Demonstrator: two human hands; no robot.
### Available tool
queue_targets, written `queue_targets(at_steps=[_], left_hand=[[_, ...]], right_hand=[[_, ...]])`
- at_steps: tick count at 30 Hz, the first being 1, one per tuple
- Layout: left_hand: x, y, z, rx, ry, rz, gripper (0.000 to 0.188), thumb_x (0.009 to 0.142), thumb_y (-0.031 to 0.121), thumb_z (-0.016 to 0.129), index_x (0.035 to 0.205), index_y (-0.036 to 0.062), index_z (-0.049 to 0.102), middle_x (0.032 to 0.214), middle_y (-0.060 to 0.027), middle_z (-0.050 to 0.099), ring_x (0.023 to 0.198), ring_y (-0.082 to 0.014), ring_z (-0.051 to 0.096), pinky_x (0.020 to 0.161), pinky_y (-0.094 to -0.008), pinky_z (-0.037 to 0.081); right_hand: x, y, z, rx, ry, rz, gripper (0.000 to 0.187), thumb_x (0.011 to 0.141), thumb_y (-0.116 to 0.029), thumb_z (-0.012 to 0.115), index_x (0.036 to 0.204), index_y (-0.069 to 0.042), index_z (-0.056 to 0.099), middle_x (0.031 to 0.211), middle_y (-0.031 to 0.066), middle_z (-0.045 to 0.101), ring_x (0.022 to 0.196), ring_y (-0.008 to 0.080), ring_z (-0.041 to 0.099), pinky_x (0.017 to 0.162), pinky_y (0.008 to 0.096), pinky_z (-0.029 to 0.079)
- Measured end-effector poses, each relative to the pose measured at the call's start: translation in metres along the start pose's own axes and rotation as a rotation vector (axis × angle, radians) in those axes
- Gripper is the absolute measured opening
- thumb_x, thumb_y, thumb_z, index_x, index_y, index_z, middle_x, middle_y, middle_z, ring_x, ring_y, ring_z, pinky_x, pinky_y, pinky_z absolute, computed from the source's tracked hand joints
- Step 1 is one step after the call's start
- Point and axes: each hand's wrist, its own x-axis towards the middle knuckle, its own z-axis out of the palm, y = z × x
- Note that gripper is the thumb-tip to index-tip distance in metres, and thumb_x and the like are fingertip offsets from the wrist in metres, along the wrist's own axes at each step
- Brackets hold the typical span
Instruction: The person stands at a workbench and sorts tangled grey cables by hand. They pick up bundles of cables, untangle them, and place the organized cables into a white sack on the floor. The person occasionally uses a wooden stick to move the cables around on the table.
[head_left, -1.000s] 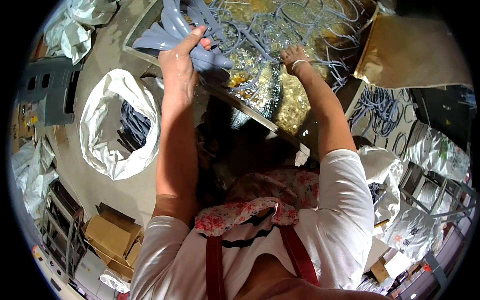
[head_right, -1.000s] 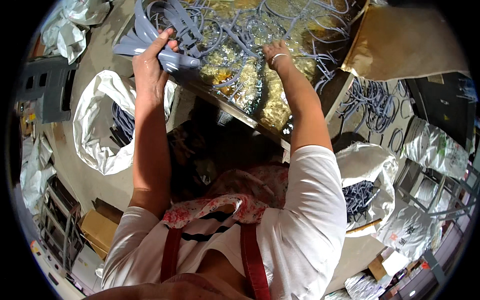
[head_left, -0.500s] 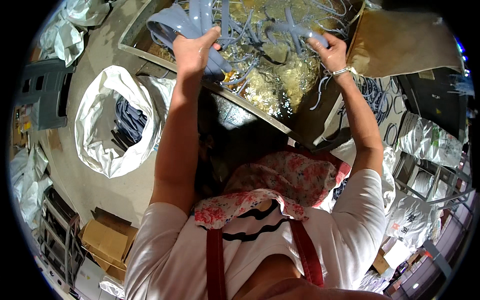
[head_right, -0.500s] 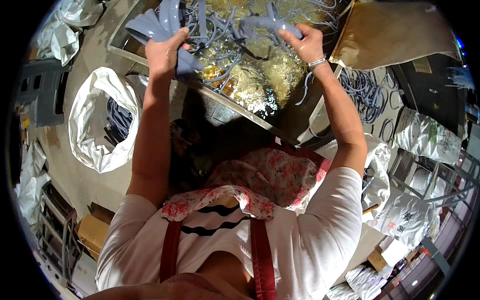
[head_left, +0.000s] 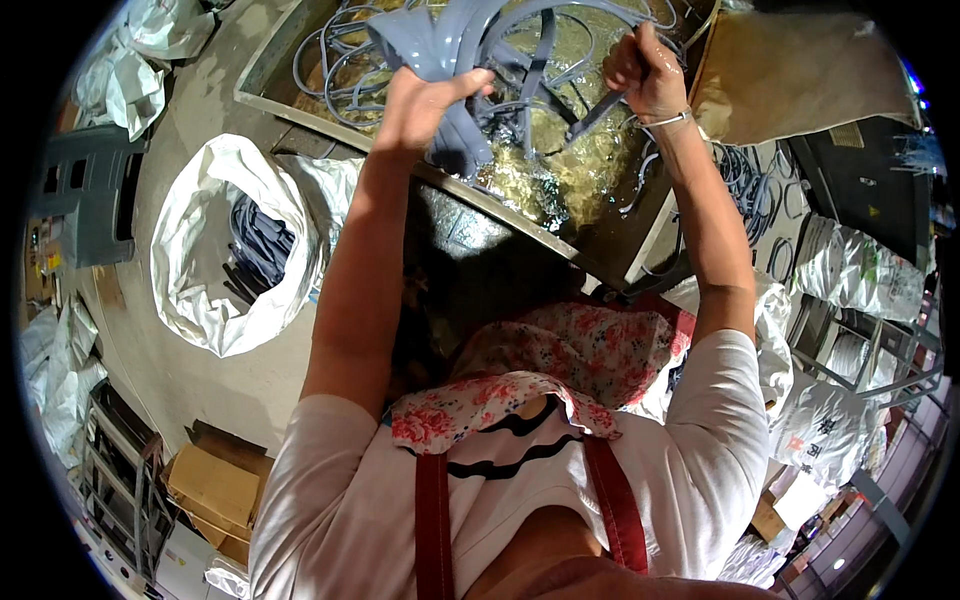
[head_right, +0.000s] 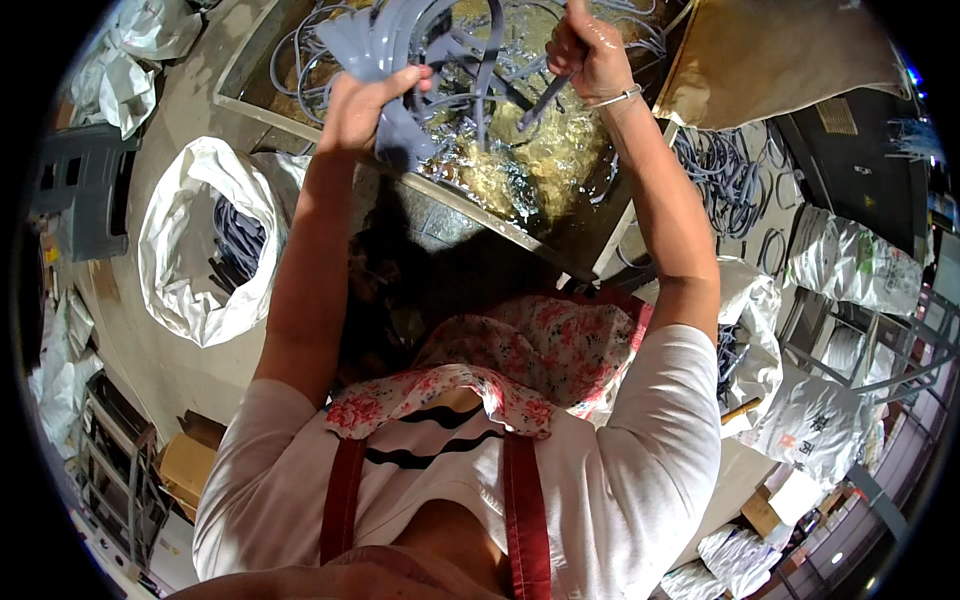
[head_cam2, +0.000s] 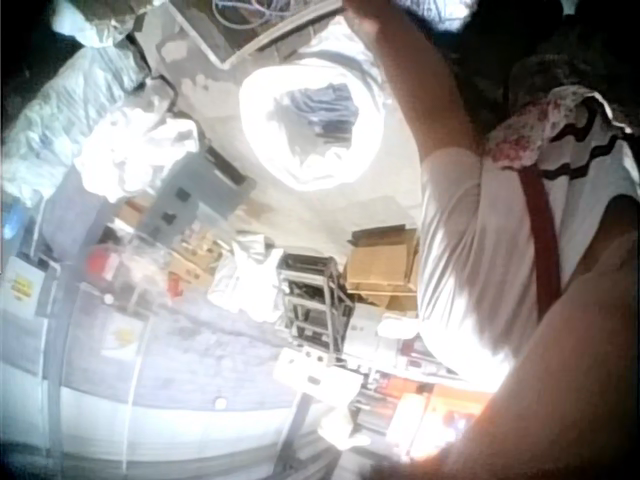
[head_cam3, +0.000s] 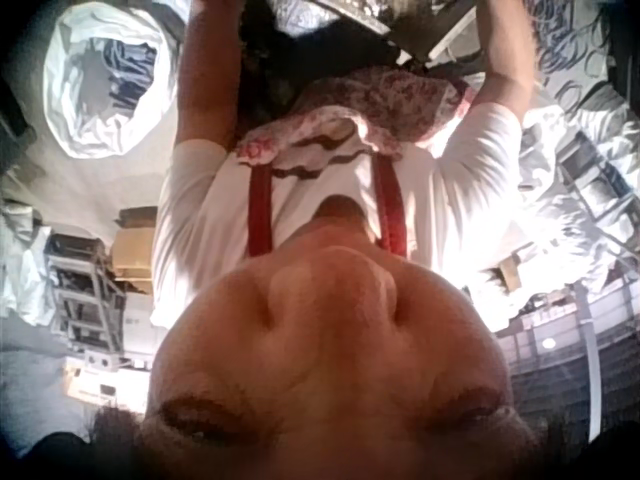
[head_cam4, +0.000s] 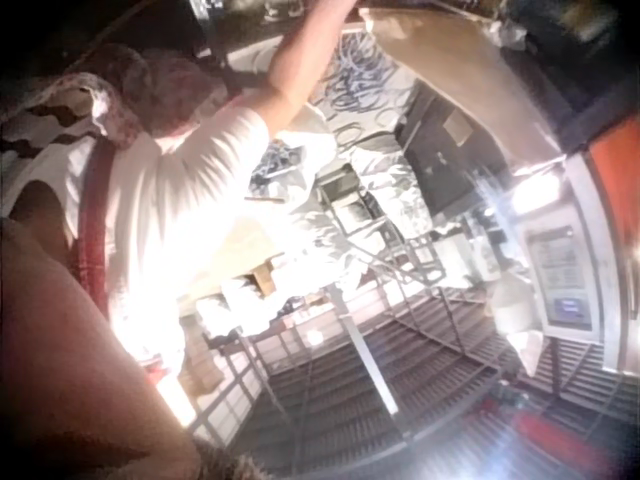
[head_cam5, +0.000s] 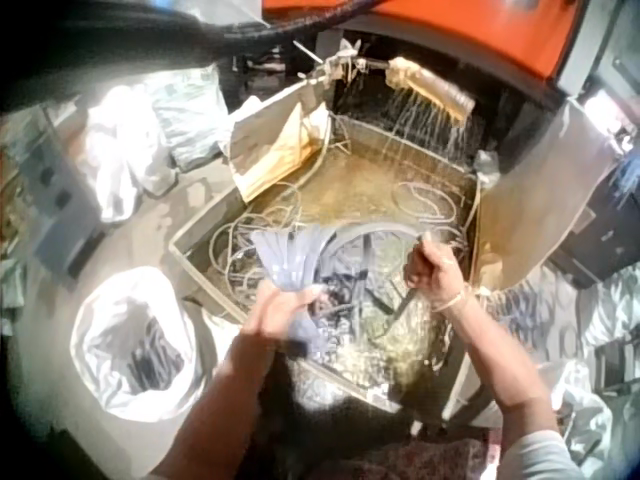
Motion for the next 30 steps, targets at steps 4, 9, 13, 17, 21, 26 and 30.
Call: queue_targets(at_steps=[4,9,13,17,21,26,30], left_hand=[[0.001,-0.001,-0.01,0.0,0.041,-0.066,0.013,0.076,0.004,0.062,0.087,-0.0023,0.06,0.071,-0.0072,0.059,0.06,-0.0145,0.055,0.058,-0.028,0.045],[-0.002,0.012,-0.021,0.016,0.146,-0.18,0.014,0.079,0.009,0.059,0.085,-0.0021,0.054,0.066,-0.0071,0.053,0.057,-0.0144,0.052,0.05,-0.0261,0.044],[-0.008,0.031,-0.022,-0.036,0.186,-0.215,0.019,0.078,0.014,0.06,0.087,-0.0017,0.055,0.068,-0.0046,0.05,0.057,-0.0128,0.05,0.051,-0.0256,0.043],[-0.014,0.044,-0.021,-0.093,0.343,-0.14,0.025,0.076,0.015,0.063,0.093,-0.0029,0.057,0.07,-0.0053,0.053,0.057,-0.0133,0.051,0.053,-0.0246,0.043],[-0.019,0.041,-0.035,-0.103,0.538,-0.089,0.023,0.074,0.009,0.066,0.089,-0.0063,0.058,0.069,-0.0082,0.059,0.056,-0.0146,0.054,0.052,-0.0247,0.043],[-0.009,0.043,-0.033,0.018,0.563,-0.037,0.018,0.07,0.001,0.065,0.085,-0.004,0.056,0.073,-0.0074,0.058,0.056,-0.0137,0.053,0.053,-0.0253,0.042],[-0.008,0.036,-0.04,-0.005,0.555,-0.007,0.017,0.072,0.001,0.065,0.086,-0.0045,0.057,0.072,-0.0073,0.059,0.057,-0.0133,0.054,0.053,-0.025,0.043]], right_hand=[[0.02,0.032,-0.039,0.019,0.293,0.083,0.038,0.091,-0.036,0.042,0.098,-0.001,0.055,0.088,0.0081,0.056,0.077,0.0198,0.056,0.068,0.0336,0.049],[0.056,0.11,-0.077,-0.91,0.223,0.032,0.025,0.08,-0.013,0.061,0.103,-0.003,0.059,0.088,0.0079,0.064,0.081,0.0172,0.061,0.073,0.0285,0.05],[0.1,0.158,-0.078,-1.493,-0.003,-0.158,0.044,0.073,-0.011,0.063,0.115,-0.009,0.051,0.111,0.0127,0.056,0.101,0.0295,0.054,0.085,0.0369,0.046],[0.133,0.189,-0.081,-1.597,0.087,0.262,0.059,0.073,-0.015,0.061,0.128,-0.013,0.04,0.126,0.0139,0.044,0.114,0.0356,0.043,0.093,0.0385,0.041],[0.122,0.179,-0.04,-1.64,-0.121,0.685,0.041,0.08,-0.03,0.054,0.113,-0.006,0.052,0.118,0.0201,0.05,0.11,0.0357,0.048,0.091,0.0393,0.041],[0.107,0.21,-0.068,-1.619,0.16,0.508,0.028,0.081,-0.027,0.053,0.098,-0.006,0.056,0.095,0.0215,0.06,0.091,0.0375,0.057,0.079,0.0427,0.046],[0.1,0.143,-0.029,-1.594,0.438,-0.016,0.024,0.08,-0.023,0.054,0.099,-0.008,0.052,0.09,0.017,0.062,0.084,0.0371,0.059,0.074,0.0429,0.047]])
